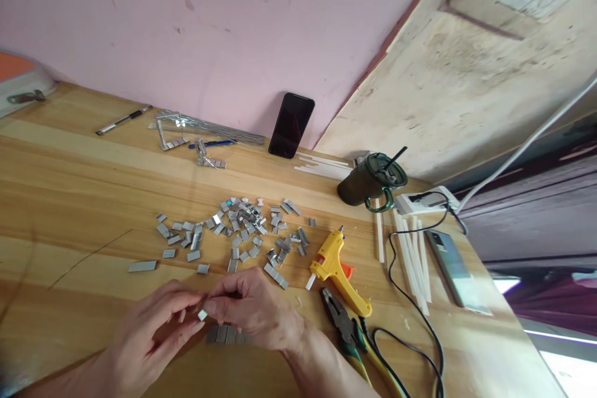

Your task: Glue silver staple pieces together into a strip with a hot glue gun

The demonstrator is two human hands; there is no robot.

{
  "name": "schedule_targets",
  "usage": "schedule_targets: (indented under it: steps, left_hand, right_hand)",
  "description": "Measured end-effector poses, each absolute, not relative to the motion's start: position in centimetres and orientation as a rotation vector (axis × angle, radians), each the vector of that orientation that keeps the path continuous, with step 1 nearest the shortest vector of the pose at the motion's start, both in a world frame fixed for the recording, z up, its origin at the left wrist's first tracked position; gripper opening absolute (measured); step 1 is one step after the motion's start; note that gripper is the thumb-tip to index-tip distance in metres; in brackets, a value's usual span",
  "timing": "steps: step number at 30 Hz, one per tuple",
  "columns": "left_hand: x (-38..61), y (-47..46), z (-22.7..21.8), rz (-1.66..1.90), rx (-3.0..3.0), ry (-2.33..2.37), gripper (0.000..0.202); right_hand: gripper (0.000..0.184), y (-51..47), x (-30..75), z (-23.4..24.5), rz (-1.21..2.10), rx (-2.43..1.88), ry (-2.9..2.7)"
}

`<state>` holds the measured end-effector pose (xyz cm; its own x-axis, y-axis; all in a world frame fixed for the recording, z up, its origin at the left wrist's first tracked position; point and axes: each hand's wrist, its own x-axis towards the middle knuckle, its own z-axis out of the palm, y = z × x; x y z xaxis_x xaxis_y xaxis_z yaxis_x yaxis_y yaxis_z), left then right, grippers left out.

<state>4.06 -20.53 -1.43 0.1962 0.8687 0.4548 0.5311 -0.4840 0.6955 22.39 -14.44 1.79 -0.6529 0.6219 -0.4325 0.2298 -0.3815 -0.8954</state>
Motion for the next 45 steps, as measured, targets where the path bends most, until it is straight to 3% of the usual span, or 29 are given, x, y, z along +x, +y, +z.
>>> schedule_targets:
  steps: [4, 8, 15, 19, 24, 29, 36, 45]
  left_hand:
    - [4.1, -20.8, -1.8, 1.224, 2.204, 1.228, 0.011]
    - [4.2, -21.1, -2.3, 1.187, 2.256, 1.262, 0.012]
    - [4.7, -21.7, -2.5, 1.128, 2.177, 1.198, 0.015]
    - [4.8, -21.7, -1.8, 1.001, 1.974, 1.138, 0.017]
    - [4.5, -21.4, -1.7, 0.987, 1.959, 1.153, 0.014]
    - [4.2, -20.8, -2.2, 0.944, 2.082, 1.364, 0.012]
    - [1.9, -18.8, -0.7, 0.903, 2.225, 1.564, 0.014]
    - [-1.8, -15.4, 1.2, 0.03, 2.187, 2.021, 0.02]
  right_hand:
    - [0.045, -15.7, 22.1, 1.5, 2.151, -1.235, -1.405]
    - [0.032, -17.4, 22.1, 1.2, 1.976, -1.345, -1.309]
    - [0.034, -18.5, 22.4, 1.0, 1.834, -1.402, -1.445]
    - [0.024, -18.6, 22.5, 1.2, 1.739, -1.28, -1.556]
    - [0.013, -18.6, 23.2, 0.8, 1.422, -1.286, -1.797]
    - [0.02, -18.0, 24.6, 0.2, 0.896, -1.373, -2.121]
    - [0.022, -17.9, 25.4, -0.8, 0.599, -1.415, -2.323]
    - [0.021, -17.7, 25.6, -2.2, 0.362, -1.366, -2.362]
